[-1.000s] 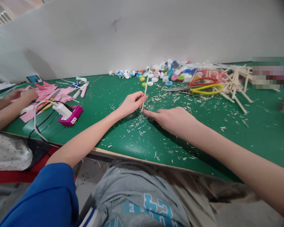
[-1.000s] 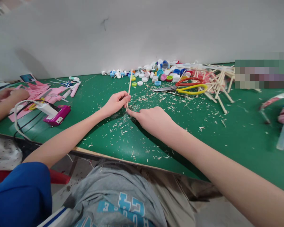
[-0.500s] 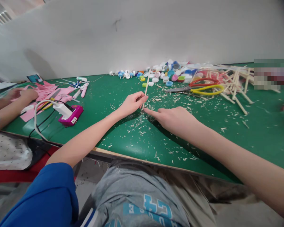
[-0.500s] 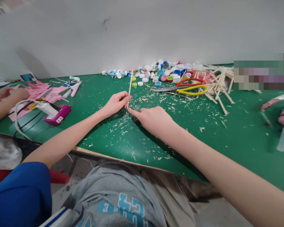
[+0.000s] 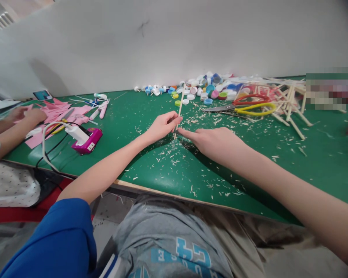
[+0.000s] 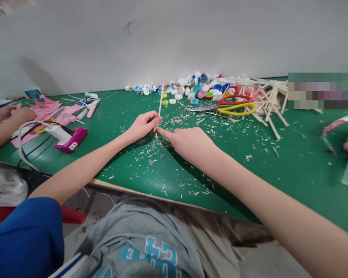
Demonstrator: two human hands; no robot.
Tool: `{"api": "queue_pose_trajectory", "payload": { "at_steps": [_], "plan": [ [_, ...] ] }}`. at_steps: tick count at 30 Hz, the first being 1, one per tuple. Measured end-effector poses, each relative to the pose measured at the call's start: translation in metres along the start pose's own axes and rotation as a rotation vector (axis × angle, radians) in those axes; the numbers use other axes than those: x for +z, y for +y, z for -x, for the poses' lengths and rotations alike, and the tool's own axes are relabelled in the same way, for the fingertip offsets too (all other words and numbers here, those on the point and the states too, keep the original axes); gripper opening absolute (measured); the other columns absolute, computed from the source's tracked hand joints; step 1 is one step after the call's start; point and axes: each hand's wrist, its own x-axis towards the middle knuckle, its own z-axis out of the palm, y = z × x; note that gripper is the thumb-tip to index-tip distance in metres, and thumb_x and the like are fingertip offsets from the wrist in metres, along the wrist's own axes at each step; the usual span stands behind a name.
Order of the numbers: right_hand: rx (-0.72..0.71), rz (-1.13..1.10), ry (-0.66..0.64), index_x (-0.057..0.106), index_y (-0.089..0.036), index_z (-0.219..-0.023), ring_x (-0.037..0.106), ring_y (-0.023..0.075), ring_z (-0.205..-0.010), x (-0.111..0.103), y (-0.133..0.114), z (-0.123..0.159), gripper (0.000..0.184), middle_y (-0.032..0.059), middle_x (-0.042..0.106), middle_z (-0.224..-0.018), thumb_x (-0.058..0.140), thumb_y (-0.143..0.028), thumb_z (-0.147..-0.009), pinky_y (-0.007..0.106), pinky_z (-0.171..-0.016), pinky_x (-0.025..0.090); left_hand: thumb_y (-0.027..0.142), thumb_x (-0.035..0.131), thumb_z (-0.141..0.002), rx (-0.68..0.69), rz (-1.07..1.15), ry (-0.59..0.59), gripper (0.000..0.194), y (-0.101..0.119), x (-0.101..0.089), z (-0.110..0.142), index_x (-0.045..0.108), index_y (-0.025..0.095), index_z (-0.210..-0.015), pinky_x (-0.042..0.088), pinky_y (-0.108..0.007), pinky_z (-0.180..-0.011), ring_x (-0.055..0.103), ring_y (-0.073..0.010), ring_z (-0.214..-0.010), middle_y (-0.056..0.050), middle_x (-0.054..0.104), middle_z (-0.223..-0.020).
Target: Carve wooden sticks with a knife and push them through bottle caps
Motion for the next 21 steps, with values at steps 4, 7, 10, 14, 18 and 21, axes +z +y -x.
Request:
{"api": "queue_pose_trajectory", "payload": {
  "at_steps": [4, 7, 10, 14, 18, 21],
  "plan": [
    [-0.011, -0.036, -0.011, 0.031, -0.035, -0.149, 0.042, 0.0101, -0.054, 0.0019, 0.0033, -0.0024, 0.056, 0.0030, 0.062, -0.085, 0.032, -0.022, -0.095, 0.024, -0.053, 0.019, 0.042, 0.048, -0.093, 0.009, 0.002, -0.002, 0.030, -0.0017, 0.0001, 0.0000, 0.046, 0.021, -0.071, 0.037, -0.027, -0.061, 0.044, -0.0094, -0.053, 0.005, 0.050, -0.056],
    [-0.009, -0.055, -0.025, 0.033, -0.034, -0.148, 0.045, 0.0113, -0.056, 0.0021, 0.0039, -0.0035, 0.053, 0.0031, 0.063, -0.087, 0.030, -0.024, -0.096, 0.025, -0.052, 0.020, 0.044, 0.049, -0.092, 0.000, 0.006, -0.007, 0.031, -0.0022, 0.0001, 0.0001, 0.047, 0.021, -0.072, 0.037, -0.027, -0.060, 0.044, -0.0093, -0.053, 0.005, 0.050, -0.056],
    [-0.015, -0.061, -0.024, 0.034, -0.034, -0.147, 0.046, 0.0116, -0.057, 0.0035, 0.0050, -0.0050, 0.052, 0.0035, 0.063, -0.088, 0.031, -0.024, -0.096, 0.025, -0.052, 0.019, 0.044, 0.049, -0.092, -0.006, 0.010, -0.007, 0.030, -0.0019, -0.0002, 0.0002, 0.047, 0.021, -0.073, 0.037, -0.026, -0.060, 0.043, -0.0092, -0.053, 0.006, 0.048, -0.056],
    [-0.033, -0.065, 0.002, 0.033, -0.034, -0.147, 0.045, 0.0099, -0.055, 0.0063, 0.0076, -0.0071, 0.053, 0.0036, 0.063, -0.086, 0.033, -0.023, -0.095, 0.023, -0.052, 0.020, 0.042, 0.049, -0.092, -0.001, -0.014, 0.011, 0.030, -0.0020, -0.0004, -0.0002, 0.046, 0.021, -0.072, 0.034, -0.026, -0.059, 0.040, -0.0093, -0.055, 0.006, 0.044, -0.059],
    [-0.038, -0.052, -0.006, 0.031, -0.035, -0.149, 0.041, 0.0093, -0.053, 0.0055, 0.0099, -0.0073, 0.057, 0.0028, 0.062, -0.084, 0.034, -0.021, -0.094, 0.023, -0.052, 0.021, 0.042, 0.049, -0.092, 0.018, -0.056, 0.032, 0.030, -0.0029, -0.0005, -0.0010, 0.045, 0.020, -0.071, 0.032, -0.027, -0.060, 0.037, -0.0101, -0.059, 0.005, 0.041, -0.062],
    [-0.045, -0.026, -0.018, 0.030, -0.035, -0.150, 0.038, 0.0087, -0.050, 0.0052, 0.0108, -0.0075, 0.059, 0.0020, 0.060, -0.078, 0.035, -0.019, -0.093, 0.023, -0.052, 0.021, 0.040, 0.050, -0.091, 0.017, -0.056, 0.037, 0.029, -0.0033, -0.0006, -0.0013, 0.046, 0.020, -0.071, 0.031, -0.027, -0.060, 0.036, -0.0102, -0.059, 0.005, 0.040, -0.063]
  ]
}}
